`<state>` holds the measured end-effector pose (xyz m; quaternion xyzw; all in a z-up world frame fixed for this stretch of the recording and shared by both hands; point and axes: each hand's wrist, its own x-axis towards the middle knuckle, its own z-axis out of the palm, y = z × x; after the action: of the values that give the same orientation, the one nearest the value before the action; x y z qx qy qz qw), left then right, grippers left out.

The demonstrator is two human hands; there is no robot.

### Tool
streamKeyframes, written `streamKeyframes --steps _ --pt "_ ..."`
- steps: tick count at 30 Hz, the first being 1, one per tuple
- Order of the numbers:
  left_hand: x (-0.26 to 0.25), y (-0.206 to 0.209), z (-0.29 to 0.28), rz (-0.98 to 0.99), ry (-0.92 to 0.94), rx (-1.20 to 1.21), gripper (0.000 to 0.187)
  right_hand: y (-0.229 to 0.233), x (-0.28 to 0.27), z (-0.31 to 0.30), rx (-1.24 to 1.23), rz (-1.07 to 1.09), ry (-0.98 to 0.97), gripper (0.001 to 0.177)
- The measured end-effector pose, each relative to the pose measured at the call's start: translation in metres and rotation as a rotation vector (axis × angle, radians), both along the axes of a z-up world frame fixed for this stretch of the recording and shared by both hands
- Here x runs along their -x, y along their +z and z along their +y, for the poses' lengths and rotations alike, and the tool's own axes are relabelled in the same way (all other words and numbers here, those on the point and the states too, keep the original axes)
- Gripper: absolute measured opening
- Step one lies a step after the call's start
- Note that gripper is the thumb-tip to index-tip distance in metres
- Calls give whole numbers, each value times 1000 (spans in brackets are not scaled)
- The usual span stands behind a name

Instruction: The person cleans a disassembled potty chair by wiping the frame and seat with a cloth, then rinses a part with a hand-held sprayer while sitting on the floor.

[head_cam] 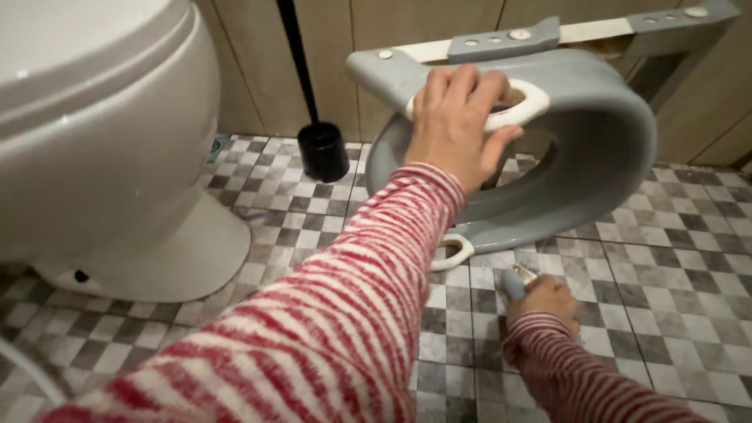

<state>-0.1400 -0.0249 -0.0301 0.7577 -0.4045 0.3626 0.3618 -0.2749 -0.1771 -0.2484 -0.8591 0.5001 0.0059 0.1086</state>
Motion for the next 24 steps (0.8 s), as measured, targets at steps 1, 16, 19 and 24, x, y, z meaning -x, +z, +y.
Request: streamKeyframes --steps 1,16,19,24 --pt "4 -2 -2 2 8 41 51 3 2 5 3 -115 -2 47" --pt "101 -88 71 334 455 237 83 -28 -40 70 -336 -621 29 45" --pt "93 -97 90 490 529 187 63 -38 -61 41 -215 -484 213 30" --pt "117 -138 142 1098 879 -106 49 -72 -64 30 213 221 989 22"
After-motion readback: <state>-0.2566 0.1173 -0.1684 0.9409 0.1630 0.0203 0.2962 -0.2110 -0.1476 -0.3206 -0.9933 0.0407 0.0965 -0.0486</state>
